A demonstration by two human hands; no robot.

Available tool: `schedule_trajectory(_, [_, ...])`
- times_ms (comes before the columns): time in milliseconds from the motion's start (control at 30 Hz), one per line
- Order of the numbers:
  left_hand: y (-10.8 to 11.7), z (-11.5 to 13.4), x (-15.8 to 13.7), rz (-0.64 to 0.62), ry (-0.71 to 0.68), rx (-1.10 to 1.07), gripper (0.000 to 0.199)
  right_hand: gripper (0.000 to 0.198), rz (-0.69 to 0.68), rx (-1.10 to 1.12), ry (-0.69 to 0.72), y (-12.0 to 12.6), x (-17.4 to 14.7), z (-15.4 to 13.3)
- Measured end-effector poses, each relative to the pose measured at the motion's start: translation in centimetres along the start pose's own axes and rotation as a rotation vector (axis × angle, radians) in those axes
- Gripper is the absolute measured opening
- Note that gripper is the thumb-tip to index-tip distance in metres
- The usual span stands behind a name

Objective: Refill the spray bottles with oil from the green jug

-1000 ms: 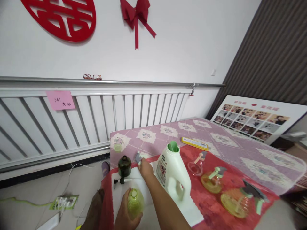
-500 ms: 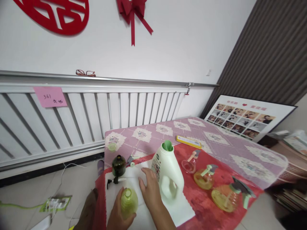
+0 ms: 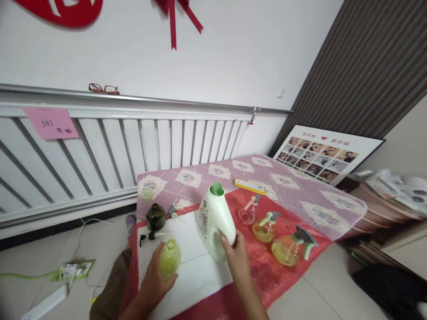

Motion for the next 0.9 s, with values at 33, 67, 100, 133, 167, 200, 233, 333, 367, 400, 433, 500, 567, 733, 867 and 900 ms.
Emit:
schedule_trajectory(33, [0.0,0.0,0.1,-0.006,-0.005,0.001,0.096,0.044,-0.012,-0.017,-0.011,-0.3,0.1,0.1])
schedule_trajectory(67, [0.0,0.0,0.1,-0.011,-0.005,-0.007,0.095,0.043,-0.026,-0.031,-0.022,-0.4,0.3,0.0])
schedule_trajectory(100, [0.1,0.0,0.2,-0.012,0.005,-0.022,0.093,0.041,-0.042,-0.041,-0.029,-0.5,0.4,-0.1])
schedule_trajectory(133, [0.1,0.0,0.2,-0.01,0.021,-0.044,0.093,0.041,-0.056,-0.048,-0.031,-0.5,0.5,-0.4])
schedule_trajectory(167, [0.2,-0.1,0.2,-0.008,0.042,-0.068,0.094,0.042,-0.071,-0.053,-0.028,-0.5,0.6,-0.7])
schedule_trajectory(200, [0.3,-0.1,0.3,-0.004,0.068,-0.092,0.095,0.043,-0.086,-0.059,-0.023,-0.3,0.6,-1.2])
schedule_trajectory(233, [0.3,-0.1,0.3,-0.001,0.093,-0.114,0.097,0.043,-0.096,-0.065,-0.016,-0.1,0.6,-1.7])
schedule_trajectory(333, [0.5,0.0,0.4,0.016,0.14,-0.155,0.097,0.04,-0.112,-0.097,0.003,1.1,0.2,-3.7])
schedule_trajectory(367, [0.5,0.1,0.5,0.025,0.141,-0.16,0.096,0.037,-0.118,-0.11,0.007,1.6,0.0,-4.5])
schedule_trajectory(400, [0.6,0.2,0.5,0.037,0.138,-0.162,0.093,0.035,-0.13,-0.125,0.01,2.1,-0.3,-5.2])
schedule_trajectory(433, [0.7,0.3,0.6,0.048,0.133,-0.162,0.092,0.034,-0.145,-0.141,0.011,2.8,-0.5,-6.0])
schedule_trajectory(500, [0.8,0.5,0.7,0.06,0.125,-0.152,0.089,0.034,-0.182,-0.198,0.006,4.0,-0.9,-7.3])
schedule_trajectory(567, [0.9,0.6,0.8,0.06,0.128,-0.137,0.087,0.035,-0.213,-0.277,0.01,5.3,-1.1,-8.5])
schedule_trajectory(733, [0.9,0.7,1.0,0.061,0.126,-0.107,0.085,0.036,-0.346,-0.429,0.032,7.2,-1.5,-11.4])
schedule_trajectory(867, [0.9,0.9,1.0,0.063,0.137,-0.097,0.085,0.043,-0.5,-0.449,-0.02,7.2,-1.9,-12.1])
schedule_trajectory(900, [0.9,0.9,1.0,0.062,0.145,-0.098,0.085,0.042,-0.541,-0.452,-0.016,7.1,-2.0,-12.1])
Point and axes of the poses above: each hand's wrist, its own x-axis towards the middle knuckle, its own y-axis out of the back of the hand, z = x × y, the point moved 4 cm from there along x, towards the middle knuckle, and after that the axes turned 11 degrees about -y, right-handed, at the moved point
